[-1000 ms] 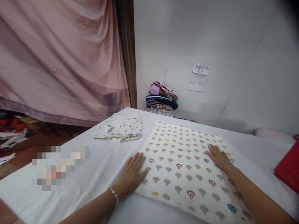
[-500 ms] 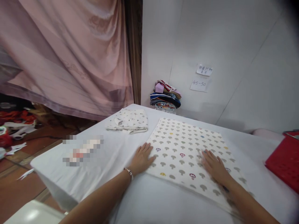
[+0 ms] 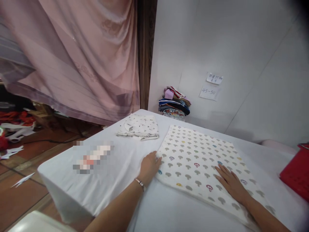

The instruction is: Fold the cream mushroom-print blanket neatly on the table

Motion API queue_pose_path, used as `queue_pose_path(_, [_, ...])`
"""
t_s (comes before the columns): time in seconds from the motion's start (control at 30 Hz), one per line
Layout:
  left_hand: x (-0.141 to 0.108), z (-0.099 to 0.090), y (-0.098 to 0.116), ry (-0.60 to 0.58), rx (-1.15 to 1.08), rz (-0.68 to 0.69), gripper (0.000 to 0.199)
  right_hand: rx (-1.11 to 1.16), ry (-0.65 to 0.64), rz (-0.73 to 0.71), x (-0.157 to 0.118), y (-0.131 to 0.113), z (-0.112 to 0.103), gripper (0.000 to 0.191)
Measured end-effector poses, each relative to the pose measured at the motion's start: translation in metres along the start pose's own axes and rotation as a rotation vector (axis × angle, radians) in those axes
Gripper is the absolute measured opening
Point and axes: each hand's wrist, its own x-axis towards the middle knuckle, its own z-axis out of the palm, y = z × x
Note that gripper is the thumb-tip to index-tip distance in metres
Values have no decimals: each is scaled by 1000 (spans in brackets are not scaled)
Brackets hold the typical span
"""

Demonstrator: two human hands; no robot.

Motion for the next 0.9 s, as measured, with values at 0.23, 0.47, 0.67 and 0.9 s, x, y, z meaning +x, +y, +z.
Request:
queue_pose_path(0.23, [-2,-3,1,-113,8,-49,35,-16,-29,73,22,-23,-11,61])
queue_pose_path(0.47, [-3,-3,-2,-119,-93,-53,47,29,-162,-96,100,-166,-32,65])
queue_pose_path(0.67, [-3,2,-6,-126,-281,-68,54,33,-174,-160,184,-251,-37,62])
queue_pose_path(0.9, [-2,6,-7,-117,-256,-22,51,50,-151,-132,231,-261,-24,46])
